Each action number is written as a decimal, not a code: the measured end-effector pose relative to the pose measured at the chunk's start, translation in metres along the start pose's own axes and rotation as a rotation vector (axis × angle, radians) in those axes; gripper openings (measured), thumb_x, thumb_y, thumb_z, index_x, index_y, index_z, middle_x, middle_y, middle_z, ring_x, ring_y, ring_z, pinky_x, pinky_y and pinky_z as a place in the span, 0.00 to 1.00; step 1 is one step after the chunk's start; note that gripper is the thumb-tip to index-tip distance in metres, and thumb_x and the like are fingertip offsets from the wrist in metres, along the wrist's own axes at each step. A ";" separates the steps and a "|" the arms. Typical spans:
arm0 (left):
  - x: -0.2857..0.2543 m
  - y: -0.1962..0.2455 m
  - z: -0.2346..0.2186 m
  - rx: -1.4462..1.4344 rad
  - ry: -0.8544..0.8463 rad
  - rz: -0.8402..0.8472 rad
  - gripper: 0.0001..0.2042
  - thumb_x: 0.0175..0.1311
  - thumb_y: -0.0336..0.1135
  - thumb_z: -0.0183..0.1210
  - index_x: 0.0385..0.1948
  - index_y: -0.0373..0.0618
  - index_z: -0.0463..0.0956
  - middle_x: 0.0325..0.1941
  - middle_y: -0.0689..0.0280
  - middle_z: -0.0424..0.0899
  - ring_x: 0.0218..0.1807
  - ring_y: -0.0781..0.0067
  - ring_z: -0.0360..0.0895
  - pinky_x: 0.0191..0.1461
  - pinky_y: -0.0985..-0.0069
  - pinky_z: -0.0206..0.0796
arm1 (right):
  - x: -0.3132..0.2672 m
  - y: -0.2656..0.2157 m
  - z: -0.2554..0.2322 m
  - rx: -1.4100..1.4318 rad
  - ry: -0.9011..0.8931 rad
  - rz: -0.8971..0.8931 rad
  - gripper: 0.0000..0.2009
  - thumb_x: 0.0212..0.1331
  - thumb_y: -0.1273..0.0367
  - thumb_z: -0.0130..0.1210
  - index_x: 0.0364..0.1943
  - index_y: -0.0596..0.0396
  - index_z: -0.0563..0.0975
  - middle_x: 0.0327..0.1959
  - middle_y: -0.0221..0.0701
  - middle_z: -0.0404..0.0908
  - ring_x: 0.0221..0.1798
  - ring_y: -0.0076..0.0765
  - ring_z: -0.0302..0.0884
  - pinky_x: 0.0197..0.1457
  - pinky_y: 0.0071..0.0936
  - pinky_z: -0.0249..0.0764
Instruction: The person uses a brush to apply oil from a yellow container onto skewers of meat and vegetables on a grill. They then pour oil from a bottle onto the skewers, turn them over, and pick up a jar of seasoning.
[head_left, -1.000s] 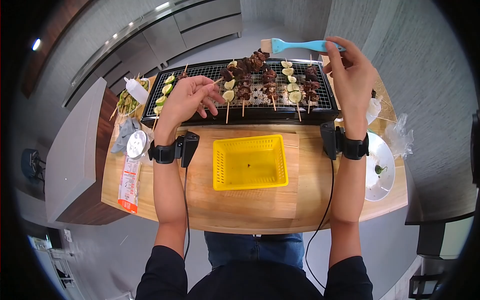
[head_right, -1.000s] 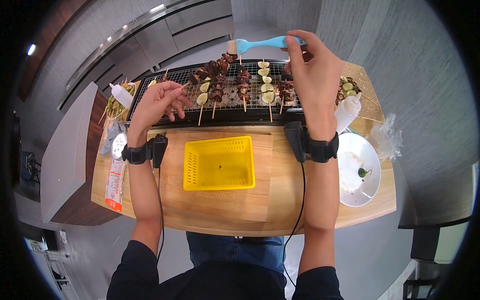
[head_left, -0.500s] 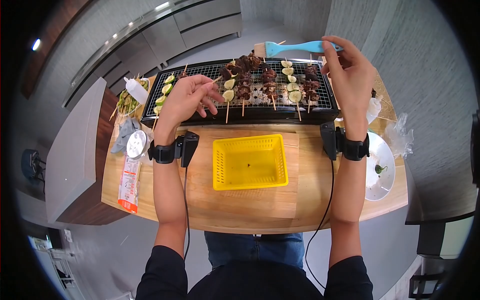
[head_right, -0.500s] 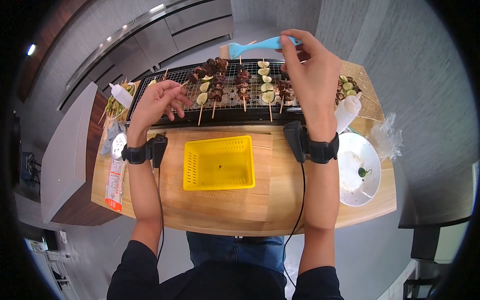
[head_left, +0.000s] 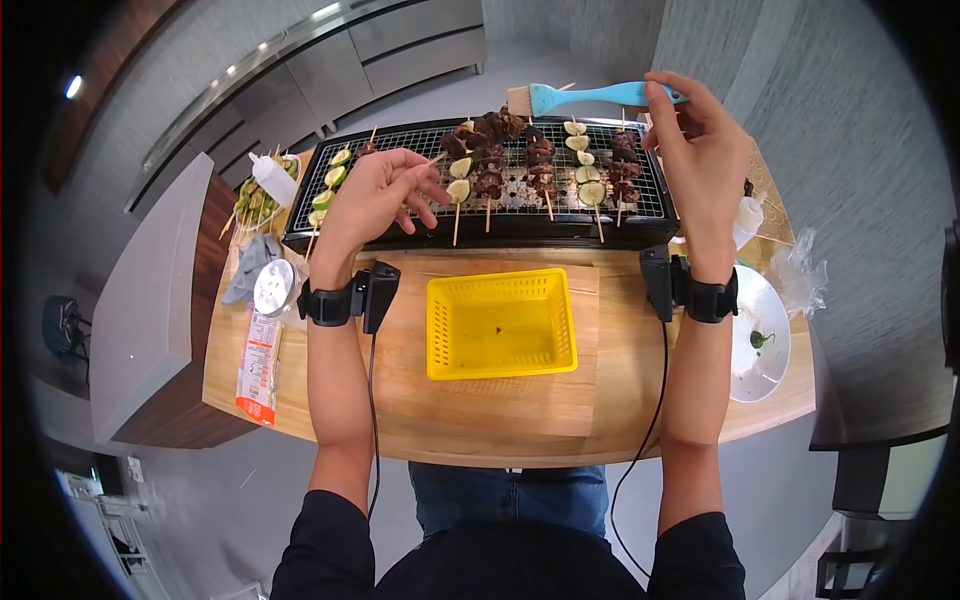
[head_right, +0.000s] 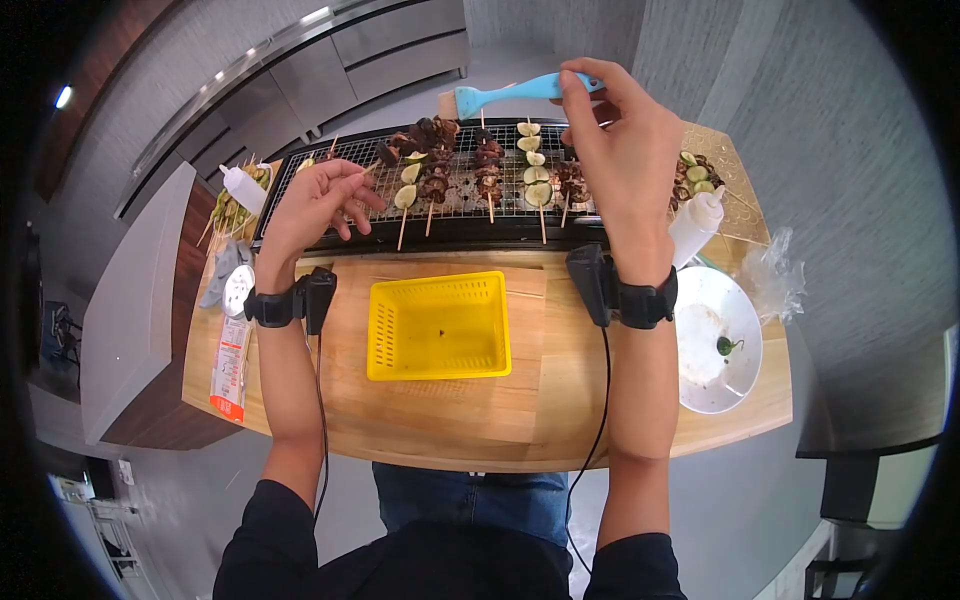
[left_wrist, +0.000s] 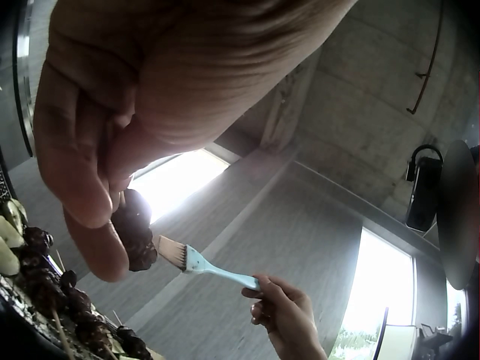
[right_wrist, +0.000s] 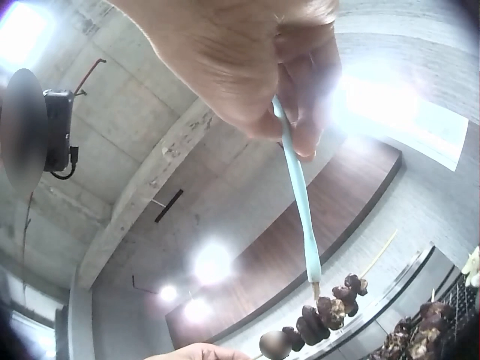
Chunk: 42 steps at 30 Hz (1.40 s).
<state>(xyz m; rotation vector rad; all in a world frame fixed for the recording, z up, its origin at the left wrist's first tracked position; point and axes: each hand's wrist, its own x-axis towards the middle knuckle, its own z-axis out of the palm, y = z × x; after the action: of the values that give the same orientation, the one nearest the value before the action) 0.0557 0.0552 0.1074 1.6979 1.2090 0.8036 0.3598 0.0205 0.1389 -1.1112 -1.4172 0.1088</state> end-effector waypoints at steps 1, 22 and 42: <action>0.000 0.001 0.001 0.000 0.000 0.000 0.11 0.74 0.36 0.48 0.44 0.36 0.73 0.35 0.57 0.86 0.25 0.77 0.82 0.22 0.86 0.69 | -0.001 -0.001 0.001 0.000 0.000 0.000 0.10 0.64 0.67 0.58 0.45 0.56 0.82 0.22 0.26 0.80 0.24 0.15 0.75 0.27 0.14 0.65; 0.000 0.001 0.004 -0.003 -0.021 -0.001 0.11 0.73 0.36 0.48 0.44 0.37 0.73 0.37 0.57 0.86 0.26 0.76 0.82 0.22 0.86 0.69 | -0.002 0.001 0.006 -0.131 -0.049 -0.020 0.11 0.64 0.65 0.59 0.45 0.54 0.82 0.22 0.27 0.82 0.23 0.15 0.76 0.28 0.14 0.68; 0.001 0.000 0.006 0.027 -0.020 0.037 0.12 0.74 0.38 0.48 0.43 0.37 0.74 0.37 0.58 0.87 0.26 0.76 0.83 0.23 0.86 0.70 | -0.005 -0.005 0.008 -0.040 -0.078 -0.014 0.10 0.64 0.66 0.59 0.45 0.54 0.82 0.22 0.26 0.81 0.23 0.14 0.75 0.27 0.14 0.68</action>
<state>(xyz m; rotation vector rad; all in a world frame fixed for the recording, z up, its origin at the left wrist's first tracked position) 0.0610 0.0543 0.1050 1.7515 1.1823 0.7937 0.3500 0.0190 0.1368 -1.1407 -1.5021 0.1152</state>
